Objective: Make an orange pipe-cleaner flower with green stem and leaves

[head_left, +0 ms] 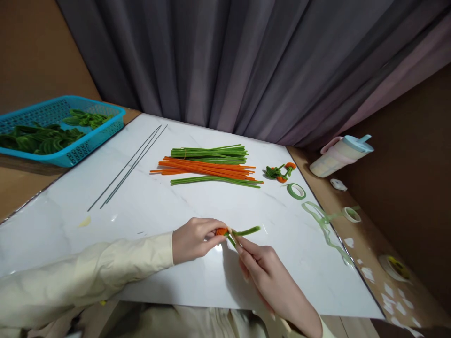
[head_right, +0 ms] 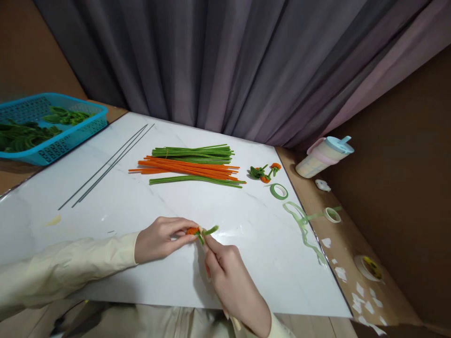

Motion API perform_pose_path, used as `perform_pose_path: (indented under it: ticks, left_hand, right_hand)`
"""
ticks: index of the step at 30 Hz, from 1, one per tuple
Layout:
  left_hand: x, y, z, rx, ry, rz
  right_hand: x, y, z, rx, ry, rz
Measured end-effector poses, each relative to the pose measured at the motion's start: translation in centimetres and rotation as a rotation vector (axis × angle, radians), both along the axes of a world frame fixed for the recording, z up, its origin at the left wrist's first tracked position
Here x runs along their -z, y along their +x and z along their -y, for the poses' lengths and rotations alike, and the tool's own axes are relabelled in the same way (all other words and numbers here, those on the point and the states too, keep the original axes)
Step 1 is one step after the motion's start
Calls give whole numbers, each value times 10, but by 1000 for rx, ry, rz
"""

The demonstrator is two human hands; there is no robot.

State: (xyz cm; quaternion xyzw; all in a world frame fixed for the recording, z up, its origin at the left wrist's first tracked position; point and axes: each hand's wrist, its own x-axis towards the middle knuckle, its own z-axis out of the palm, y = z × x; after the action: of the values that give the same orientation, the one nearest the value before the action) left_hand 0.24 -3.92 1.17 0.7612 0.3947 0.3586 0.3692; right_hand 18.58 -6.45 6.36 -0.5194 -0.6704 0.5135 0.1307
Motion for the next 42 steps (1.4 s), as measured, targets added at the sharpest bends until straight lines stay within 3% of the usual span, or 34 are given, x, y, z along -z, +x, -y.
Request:
perform_pose_path:
  ticks: [4, 9, 15, 21, 24, 28, 34, 39, 42]
  left_hand:
    - [0, 2, -2, -22, -293, 81]
    - [-2, 2, -8, -77, -514, 152]
    - [-3, -4, -17, 39, -684, 253]
    - [4, -12, -24, 263, -831, 230]
    - [6, -13, -25, 295, -884, 243]
    - [4, -14, -27, 288, -905, 287]
    - [-2, -15, -27, 332, -914, 294]
    - [-1, -17, -27, 400, -910, 326]
    - [-2, -18, -28, 420, -921, 262]
  right_hand:
    - [4, 1, -2, -75, 213, 107]
    - [9, 1, -5, -109, 260, 83]
    - [2, 5, -11, -179, 152, -18]
    - [-16, 11, -29, -287, -101, 10]
    - [-24, 12, -34, -312, -166, 32]
    - [-26, 11, -33, -356, -56, 128]
    - [-22, 3, -25, -506, 381, 281]
    - [-24, -3, -24, -671, 420, 474]
    - [-29, -1, -27, -764, 449, 477]
